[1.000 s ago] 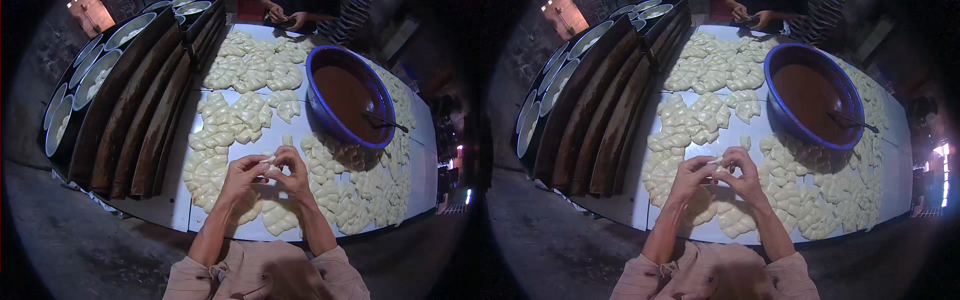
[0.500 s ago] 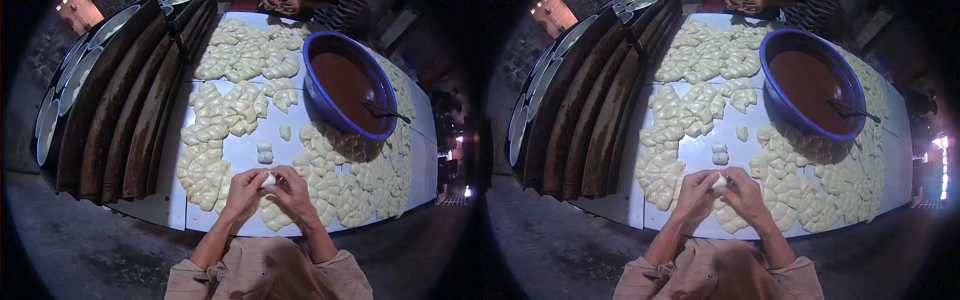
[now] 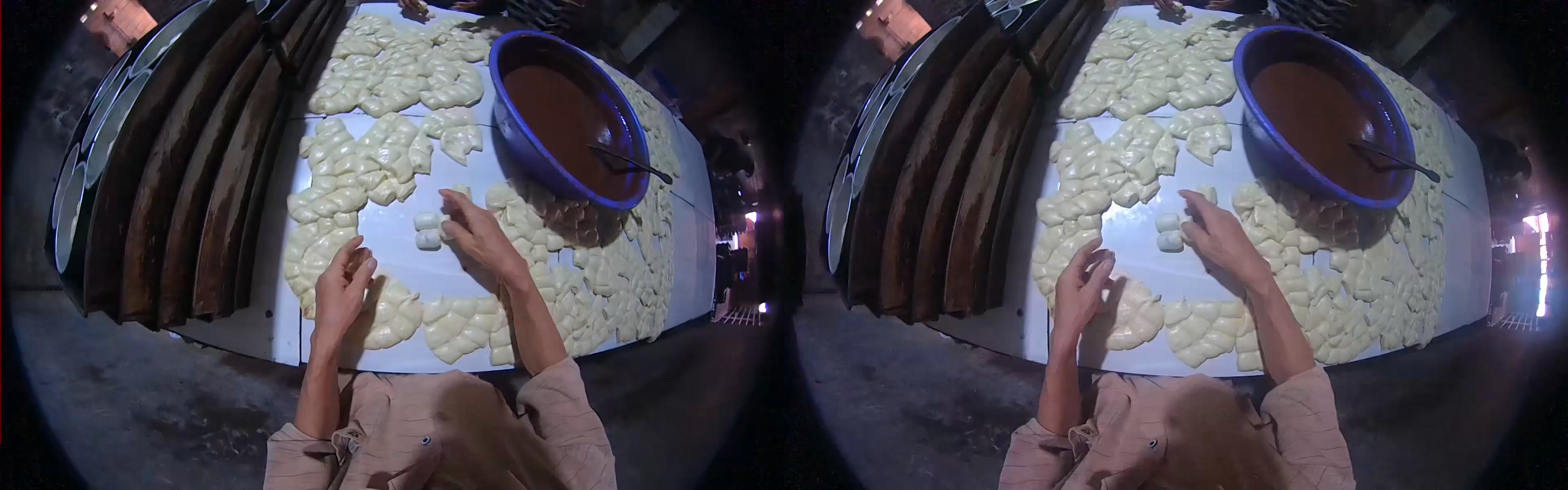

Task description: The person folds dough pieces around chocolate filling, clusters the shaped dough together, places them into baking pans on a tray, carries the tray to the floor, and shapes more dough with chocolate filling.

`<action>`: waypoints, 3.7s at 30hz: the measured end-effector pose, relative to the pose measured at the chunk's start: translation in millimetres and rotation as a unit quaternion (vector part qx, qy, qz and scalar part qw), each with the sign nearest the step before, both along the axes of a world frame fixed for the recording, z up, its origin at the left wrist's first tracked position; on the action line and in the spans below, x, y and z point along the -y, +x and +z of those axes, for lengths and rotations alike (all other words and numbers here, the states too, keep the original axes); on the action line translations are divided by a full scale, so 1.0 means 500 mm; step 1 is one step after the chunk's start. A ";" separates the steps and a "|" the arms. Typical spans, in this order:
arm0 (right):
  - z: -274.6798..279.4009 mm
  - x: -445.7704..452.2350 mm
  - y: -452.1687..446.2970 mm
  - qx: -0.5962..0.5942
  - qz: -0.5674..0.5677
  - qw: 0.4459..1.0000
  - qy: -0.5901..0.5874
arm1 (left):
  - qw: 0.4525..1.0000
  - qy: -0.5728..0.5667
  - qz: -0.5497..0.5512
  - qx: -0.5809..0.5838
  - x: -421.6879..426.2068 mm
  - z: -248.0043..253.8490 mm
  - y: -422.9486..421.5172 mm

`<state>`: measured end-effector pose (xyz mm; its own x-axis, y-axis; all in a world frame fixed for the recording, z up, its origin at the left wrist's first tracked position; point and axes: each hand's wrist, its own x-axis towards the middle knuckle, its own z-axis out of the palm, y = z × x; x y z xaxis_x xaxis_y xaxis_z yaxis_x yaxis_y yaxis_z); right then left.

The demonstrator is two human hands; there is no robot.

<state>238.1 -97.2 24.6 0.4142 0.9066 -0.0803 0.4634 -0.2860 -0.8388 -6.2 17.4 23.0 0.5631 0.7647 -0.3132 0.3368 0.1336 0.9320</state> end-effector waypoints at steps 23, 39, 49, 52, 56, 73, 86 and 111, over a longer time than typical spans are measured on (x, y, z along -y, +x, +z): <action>0.067 0.050 -0.175 0.087 0.062 0.987 -0.120 | 0.949 0.280 0.085 -0.119 0.017 0.018 -0.163; 0.005 0.110 -0.236 -0.085 -0.018 0.996 -0.033 | 0.833 0.338 -0.430 -0.086 0.021 -0.004 -0.033; 0.072 0.081 -0.246 -0.131 -0.011 0.990 -0.053 | 0.870 0.335 -0.362 -0.021 -0.011 0.007 -0.039; 0.064 0.081 -0.248 -0.042 0.043 0.998 -0.024 | 0.860 0.341 -0.379 -0.035 -0.010 -0.006 -0.038; 0.051 0.095 -0.253 0.069 0.068 0.995 -0.004 | 0.843 0.378 -0.381 -0.022 -0.008 -0.018 -0.037; 0.056 0.158 -0.253 -0.244 -0.156 0.956 -0.041 | 0.887 0.341 -0.310 0.004 0.040 0.036 -0.034; 0.092 0.143 -0.227 0.038 0.039 0.997 -0.054 | 0.886 0.289 -0.363 -0.008 0.069 -0.005 -0.043; 0.128 0.163 -0.162 -0.471 -0.222 0.829 0.202 | 0.851 0.369 -0.355 -0.113 0.124 -0.017 -0.035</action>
<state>157.2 -178.7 88.4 0.6398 0.7137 -0.2851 -0.5286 0.1394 -0.8373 -23.5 -44.4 14.4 0.9548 0.2917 -0.0575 0.2706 -0.7726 0.5744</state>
